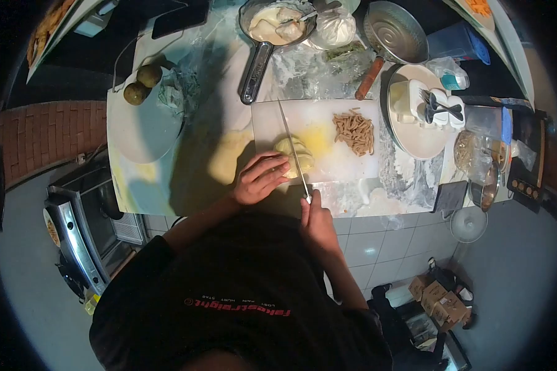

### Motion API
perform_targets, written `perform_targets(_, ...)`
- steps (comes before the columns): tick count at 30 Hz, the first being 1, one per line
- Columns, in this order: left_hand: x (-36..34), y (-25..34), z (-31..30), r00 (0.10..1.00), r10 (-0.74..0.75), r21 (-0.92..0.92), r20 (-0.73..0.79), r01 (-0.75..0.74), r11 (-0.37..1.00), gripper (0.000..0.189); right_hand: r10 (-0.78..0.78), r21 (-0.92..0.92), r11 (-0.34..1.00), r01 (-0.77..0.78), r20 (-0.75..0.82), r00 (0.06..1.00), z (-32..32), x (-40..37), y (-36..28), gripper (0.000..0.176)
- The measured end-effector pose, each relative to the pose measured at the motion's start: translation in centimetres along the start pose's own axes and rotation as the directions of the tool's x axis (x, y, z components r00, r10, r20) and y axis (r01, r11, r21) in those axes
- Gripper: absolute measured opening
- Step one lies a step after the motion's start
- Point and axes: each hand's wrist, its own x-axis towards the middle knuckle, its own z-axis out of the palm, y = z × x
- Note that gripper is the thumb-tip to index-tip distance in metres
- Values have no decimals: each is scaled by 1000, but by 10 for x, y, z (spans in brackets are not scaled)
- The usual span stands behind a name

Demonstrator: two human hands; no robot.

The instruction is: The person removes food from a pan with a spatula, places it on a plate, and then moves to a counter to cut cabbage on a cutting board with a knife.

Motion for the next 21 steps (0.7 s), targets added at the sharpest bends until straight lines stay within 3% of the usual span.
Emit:
perform_targets(3,-2,0,1,999,-33,-33,12,34,999,41,-2,63,998,-1,55,998,-9,2,2,42)
perform_targets(5,0,2,0,998,-52,-49,26,53,997,40,-47,33,998,48,-15,999,-1,1,12,40)
perform_targets(9,0,3,-2,997,-48,-7,68,49,999,40,46,47,998,-46,-1,999,-3,-5,1,40)
perform_targets(12,1,5,-4,995,-67,5,71,66,998,45,-40,84,995,45,-61,997,-5,-9,2,31)
perform_targets(14,2,8,-3,964,-257,-156,64,264,952,51,-27,44,999,29,-30,999,-8,-9,3,28)
perform_targets(21,-6,7,-1,974,-207,-100,93,216,971,57,-117,46,992,116,7,993,-6,2,20,33)
